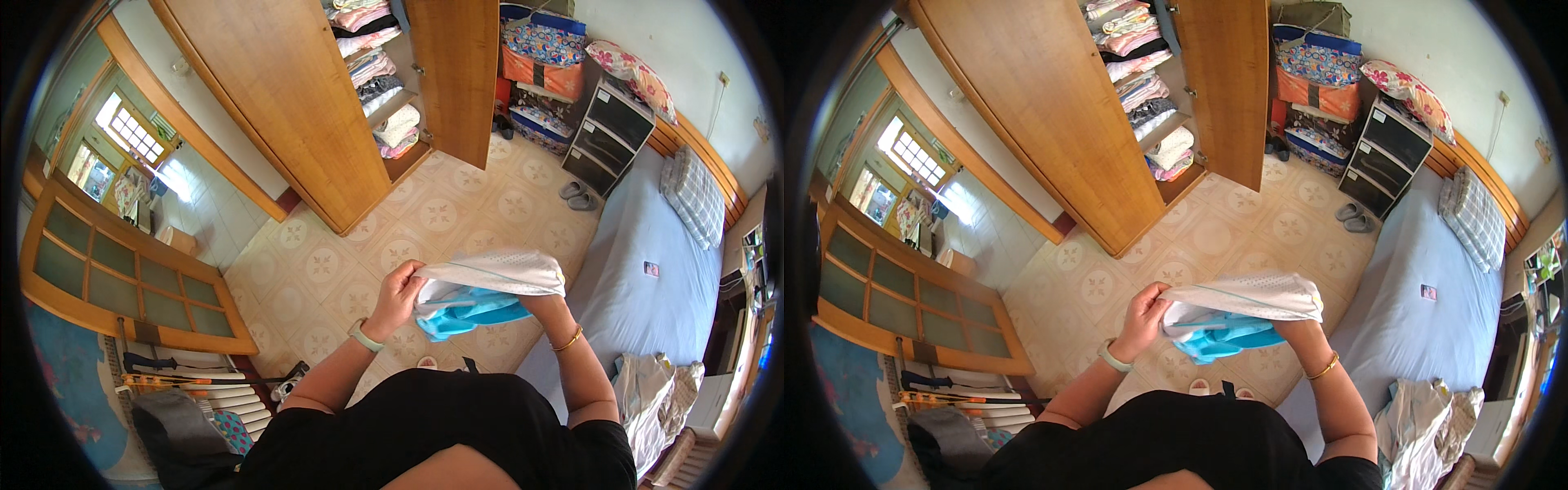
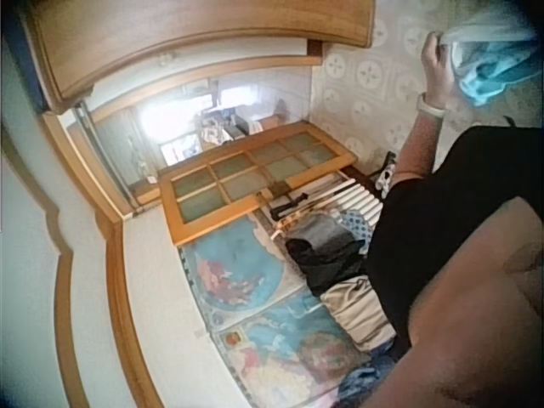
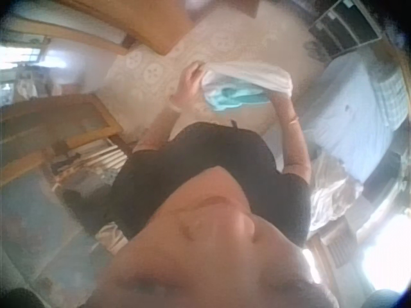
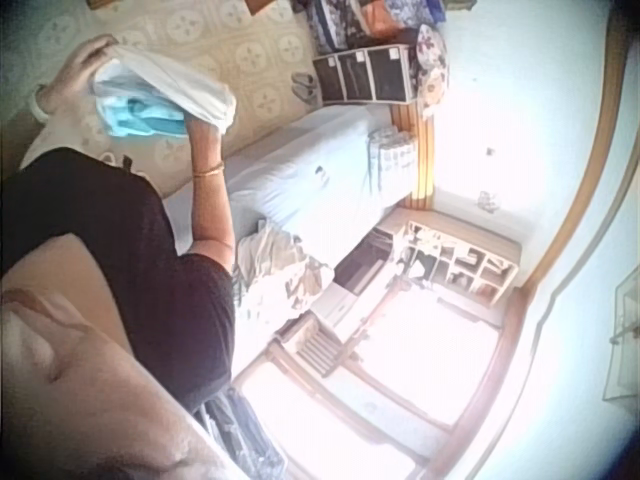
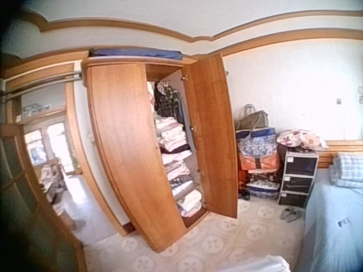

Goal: The person takes items of clothing from a bed, hangs a shirt on a hanger, and then folds a t-shirt on the bed by hand.

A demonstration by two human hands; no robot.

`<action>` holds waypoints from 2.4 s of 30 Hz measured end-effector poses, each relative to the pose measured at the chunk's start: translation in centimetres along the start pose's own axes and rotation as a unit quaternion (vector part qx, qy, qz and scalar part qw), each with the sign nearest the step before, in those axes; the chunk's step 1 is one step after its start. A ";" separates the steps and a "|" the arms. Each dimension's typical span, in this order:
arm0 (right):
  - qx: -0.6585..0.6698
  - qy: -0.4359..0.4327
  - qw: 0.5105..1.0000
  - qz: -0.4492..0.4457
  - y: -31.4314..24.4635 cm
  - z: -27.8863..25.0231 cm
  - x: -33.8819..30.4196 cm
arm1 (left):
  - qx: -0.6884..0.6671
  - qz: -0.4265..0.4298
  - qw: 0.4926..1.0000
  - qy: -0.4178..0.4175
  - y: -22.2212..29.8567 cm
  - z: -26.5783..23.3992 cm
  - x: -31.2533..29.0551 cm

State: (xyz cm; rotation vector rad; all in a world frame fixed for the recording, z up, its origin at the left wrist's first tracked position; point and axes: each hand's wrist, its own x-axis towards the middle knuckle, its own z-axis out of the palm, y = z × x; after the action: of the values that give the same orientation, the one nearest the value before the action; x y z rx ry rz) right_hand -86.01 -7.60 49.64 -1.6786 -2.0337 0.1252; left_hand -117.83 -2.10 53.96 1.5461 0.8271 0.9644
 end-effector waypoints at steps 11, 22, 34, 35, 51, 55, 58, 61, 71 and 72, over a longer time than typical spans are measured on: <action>0.373 -0.522 0.766 0.030 -7.0 4.1 -2.7 | -0.086 -0.066 0.993 0.041 -2.4 -0.8 1.5; 0.823 -0.208 0.452 0.275 -9.8 -1.5 0.7 | -0.008 0.041 0.998 -0.046 -2.3 3.1 -6.0; 0.761 -0.394 0.503 0.112 -16.8 -3.7 1.7 | -0.100 -0.123 0.969 -0.190 -13.8 7.3 -7.8; 0.745 -0.407 0.522 0.084 -16.2 -4.2 1.9 | -0.093 -0.120 0.973 -0.172 -15.4 7.8 -7.8; 0.832 -0.015 0.533 0.157 -8.4 -8.5 1.4 | -0.018 0.052 0.998 0.000 -3.0 4.7 -2.2; 0.782 -0.171 0.572 0.178 -10.2 -9.1 2.1 | 0.056 0.164 0.985 0.021 2.4 4.6 -1.4; 0.721 -0.241 0.638 0.122 -11.1 -8.8 2.4 | 0.084 0.198 0.977 -0.013 1.9 2.9 -1.3; 0.731 -0.207 0.626 0.177 -11.3 -8.9 2.4 | 0.130 0.205 0.969 0.049 1.7 2.6 -1.9; 0.727 -0.173 0.622 0.235 -11.5 -8.3 2.2 | 0.152 0.115 0.982 0.010 0.9 2.5 -2.3; 0.726 -0.181 0.624 0.226 -11.6 -8.2 2.1 | 0.146 0.108 0.983 -0.005 0.9 2.7 -2.3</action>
State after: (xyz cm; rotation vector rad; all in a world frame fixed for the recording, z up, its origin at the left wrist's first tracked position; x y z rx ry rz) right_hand -93.18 -10.30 61.78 -0.8993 -0.8331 1.8187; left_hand -116.36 -5.40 54.29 1.9230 0.8320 1.0230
